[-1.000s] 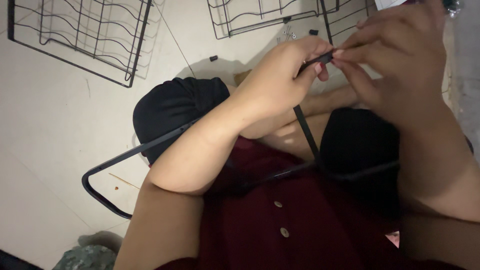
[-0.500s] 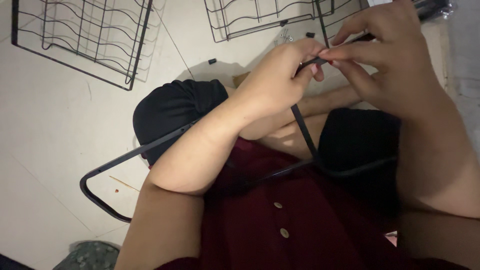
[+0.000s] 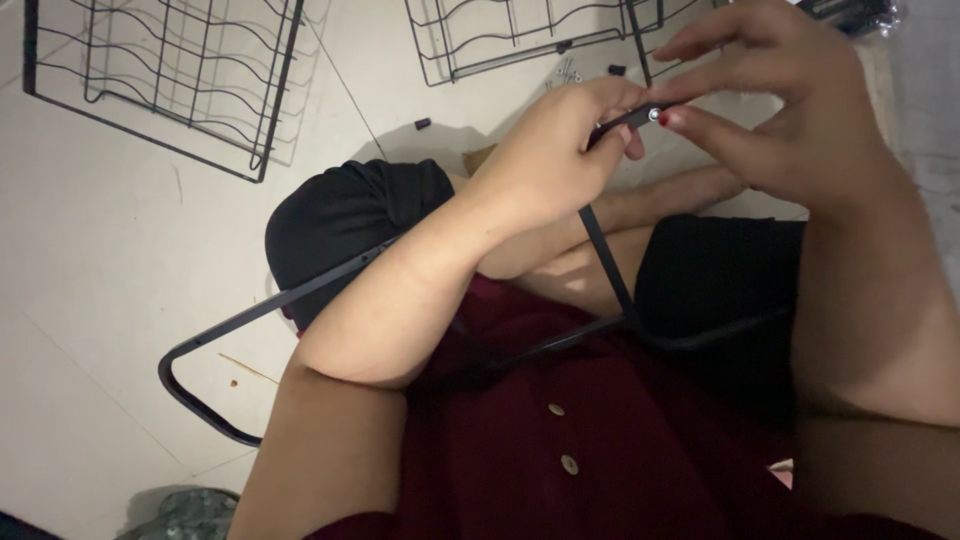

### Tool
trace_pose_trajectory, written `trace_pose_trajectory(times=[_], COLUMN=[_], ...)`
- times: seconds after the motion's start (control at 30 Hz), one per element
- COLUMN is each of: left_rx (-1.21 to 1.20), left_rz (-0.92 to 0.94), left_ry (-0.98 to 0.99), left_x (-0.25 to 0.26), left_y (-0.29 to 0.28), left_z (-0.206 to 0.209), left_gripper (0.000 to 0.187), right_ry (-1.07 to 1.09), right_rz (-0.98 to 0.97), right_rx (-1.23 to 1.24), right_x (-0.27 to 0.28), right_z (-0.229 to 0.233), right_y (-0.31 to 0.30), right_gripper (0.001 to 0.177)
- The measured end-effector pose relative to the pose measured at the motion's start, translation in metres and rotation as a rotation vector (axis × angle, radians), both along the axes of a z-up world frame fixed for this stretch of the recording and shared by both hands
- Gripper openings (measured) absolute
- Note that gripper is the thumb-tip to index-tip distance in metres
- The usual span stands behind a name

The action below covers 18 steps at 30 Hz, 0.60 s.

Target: The person assembles a black wire rack by inserting bolts and tightening nuts onto the frame. They use a small wrench to secure the connections and attach a wire mesh panel to the frame.

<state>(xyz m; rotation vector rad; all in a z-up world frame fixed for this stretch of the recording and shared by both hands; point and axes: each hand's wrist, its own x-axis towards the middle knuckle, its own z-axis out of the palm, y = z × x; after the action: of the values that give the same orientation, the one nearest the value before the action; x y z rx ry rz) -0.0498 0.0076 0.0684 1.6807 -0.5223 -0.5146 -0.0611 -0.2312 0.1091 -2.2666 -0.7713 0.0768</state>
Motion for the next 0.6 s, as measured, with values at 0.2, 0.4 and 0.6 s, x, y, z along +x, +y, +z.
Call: trace_pose_trajectory(times=[0.2,0.4,0.6], left_rx=[-0.009,-0.006,-0.018], left_rz=[0.015,0.025,0.031], left_ry=[-0.042,-0.023,-0.088], left_x=[-0.001,-0.001,0.000], left_y=[0.000,-0.001,-0.001], left_z=[-0.002,0.000,-0.005], left_gripper=[0.023,0.027,0.029], right_ry=[-0.132,-0.004,-0.054], right_rz=[-0.032,-0.091,0.002], right_rx=[-0.145,-0.046,0.012], right_x=[0.002,0.002,0.001], right_z=[0.007,0.009,0.000], right_y=[0.018,0.018,0.008], right_gripper=[0.015,0.023,0.008])
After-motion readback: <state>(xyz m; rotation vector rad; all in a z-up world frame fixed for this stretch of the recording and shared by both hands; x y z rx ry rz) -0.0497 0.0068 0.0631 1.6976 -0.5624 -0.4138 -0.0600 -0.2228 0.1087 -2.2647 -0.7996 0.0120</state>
